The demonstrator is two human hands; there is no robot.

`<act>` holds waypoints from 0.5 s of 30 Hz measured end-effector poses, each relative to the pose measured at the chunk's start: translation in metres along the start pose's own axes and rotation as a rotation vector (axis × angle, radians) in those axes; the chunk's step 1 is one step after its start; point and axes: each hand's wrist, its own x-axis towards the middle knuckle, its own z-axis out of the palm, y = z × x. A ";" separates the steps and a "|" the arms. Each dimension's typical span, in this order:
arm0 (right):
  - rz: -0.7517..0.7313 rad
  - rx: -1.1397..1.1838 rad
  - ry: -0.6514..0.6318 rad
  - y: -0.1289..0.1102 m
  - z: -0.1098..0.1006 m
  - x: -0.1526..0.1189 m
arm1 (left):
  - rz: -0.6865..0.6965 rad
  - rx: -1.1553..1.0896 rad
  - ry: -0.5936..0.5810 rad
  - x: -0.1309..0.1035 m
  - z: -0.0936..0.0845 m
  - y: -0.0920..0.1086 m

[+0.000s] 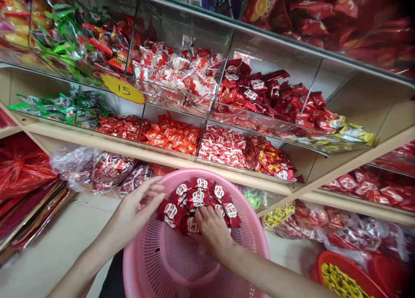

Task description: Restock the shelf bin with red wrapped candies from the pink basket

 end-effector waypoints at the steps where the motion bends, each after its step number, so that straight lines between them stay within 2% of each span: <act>1: -0.002 -0.001 0.003 0.001 0.000 0.000 | 0.002 0.002 0.009 0.000 0.000 -0.001; 6: -0.027 -0.014 0.007 0.002 0.003 0.000 | -0.009 0.041 0.038 -0.001 0.000 -0.003; 9: -0.017 -0.011 0.002 0.002 -0.003 0.001 | -0.016 0.061 0.055 -0.001 -0.003 -0.005; 11: -0.016 0.022 0.025 0.005 -0.014 0.001 | -0.017 0.069 0.067 -0.001 -0.005 -0.008; 15: -0.047 0.081 0.124 0.019 -0.051 -0.001 | 0.016 0.064 0.107 0.001 -0.007 -0.017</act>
